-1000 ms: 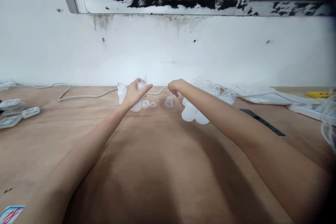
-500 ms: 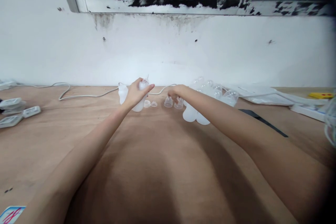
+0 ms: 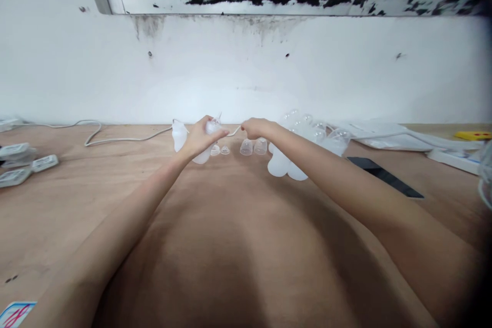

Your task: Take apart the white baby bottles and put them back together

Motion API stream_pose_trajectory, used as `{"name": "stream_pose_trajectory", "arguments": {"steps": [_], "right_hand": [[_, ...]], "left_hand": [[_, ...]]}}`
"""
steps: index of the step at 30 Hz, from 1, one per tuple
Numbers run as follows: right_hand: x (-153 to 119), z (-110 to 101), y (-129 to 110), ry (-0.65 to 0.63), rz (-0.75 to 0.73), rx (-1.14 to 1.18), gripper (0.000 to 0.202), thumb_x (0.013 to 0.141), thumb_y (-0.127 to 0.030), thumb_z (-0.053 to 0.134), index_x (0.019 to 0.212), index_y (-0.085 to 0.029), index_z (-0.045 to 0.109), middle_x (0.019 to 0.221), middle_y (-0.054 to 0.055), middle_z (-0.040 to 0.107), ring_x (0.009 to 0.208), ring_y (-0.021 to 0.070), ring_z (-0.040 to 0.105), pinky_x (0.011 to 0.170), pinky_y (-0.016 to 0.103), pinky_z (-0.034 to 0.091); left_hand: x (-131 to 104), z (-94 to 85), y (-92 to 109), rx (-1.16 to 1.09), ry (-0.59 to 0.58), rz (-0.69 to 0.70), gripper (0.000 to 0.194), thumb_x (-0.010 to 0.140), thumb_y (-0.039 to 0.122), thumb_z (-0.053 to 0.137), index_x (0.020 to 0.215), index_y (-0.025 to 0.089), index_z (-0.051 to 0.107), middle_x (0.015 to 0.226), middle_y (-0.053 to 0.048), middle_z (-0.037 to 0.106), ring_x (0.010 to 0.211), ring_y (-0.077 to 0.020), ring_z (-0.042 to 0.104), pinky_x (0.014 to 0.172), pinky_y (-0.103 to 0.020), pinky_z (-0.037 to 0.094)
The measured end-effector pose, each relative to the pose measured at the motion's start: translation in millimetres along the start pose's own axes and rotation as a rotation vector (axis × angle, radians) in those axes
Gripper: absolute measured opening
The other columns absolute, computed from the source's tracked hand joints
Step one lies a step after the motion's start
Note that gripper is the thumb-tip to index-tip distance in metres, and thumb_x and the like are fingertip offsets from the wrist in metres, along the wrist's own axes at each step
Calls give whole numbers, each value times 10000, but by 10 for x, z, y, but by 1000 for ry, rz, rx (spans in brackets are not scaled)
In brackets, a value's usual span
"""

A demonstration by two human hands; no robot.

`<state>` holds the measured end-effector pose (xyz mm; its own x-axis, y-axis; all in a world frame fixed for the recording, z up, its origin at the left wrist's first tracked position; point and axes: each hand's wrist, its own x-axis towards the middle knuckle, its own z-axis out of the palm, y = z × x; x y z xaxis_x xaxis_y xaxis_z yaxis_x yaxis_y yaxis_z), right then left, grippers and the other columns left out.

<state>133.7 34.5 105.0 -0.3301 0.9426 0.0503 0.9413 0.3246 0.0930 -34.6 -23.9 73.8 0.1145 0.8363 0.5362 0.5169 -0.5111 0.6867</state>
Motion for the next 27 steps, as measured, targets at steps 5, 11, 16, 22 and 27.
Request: {"name": "stream_pose_trajectory", "arguments": {"steps": [5,11,16,22,27], "right_hand": [[-431,12,-195,-21,-207,753,433,887,-417,156,1130,-173,419,1003,108,578,769,144,600,565,225,492],[-742,231,-154,-91,-199,956,350,758,-507,453,905,-190,459,691,45,569,565,129,573,367,193,456],[-888,274,-79,-43,-200,987,352,745,-486,485,930,-192,430,691,32,564,551,118,562,338,178,448],[-933,273,-79,11,-339,934,299,764,-424,482,956,-207,412,681,5,558,549,109,549,366,184,440],[-951,247,-61,180,-598,700,279,769,-299,496,1023,-202,431,965,48,546,837,161,550,660,293,480]], "left_hand": [[-50,94,-29,255,-208,135,613,536,398,655,1034,162,386,919,-64,534,825,-210,533,685,-305,413],[-112,189,19,393,-421,290,563,562,410,632,1016,164,407,1003,-103,531,898,-258,531,692,-315,405],[-168,209,101,594,-455,288,436,615,396,575,966,171,447,837,-79,589,744,-253,570,578,-274,381],[-195,183,207,574,-438,260,407,647,391,529,982,173,456,755,-57,597,684,-231,577,550,-257,364],[-159,37,282,323,-587,203,414,551,345,631,919,193,519,790,-29,595,721,-207,573,585,-250,387]]}}
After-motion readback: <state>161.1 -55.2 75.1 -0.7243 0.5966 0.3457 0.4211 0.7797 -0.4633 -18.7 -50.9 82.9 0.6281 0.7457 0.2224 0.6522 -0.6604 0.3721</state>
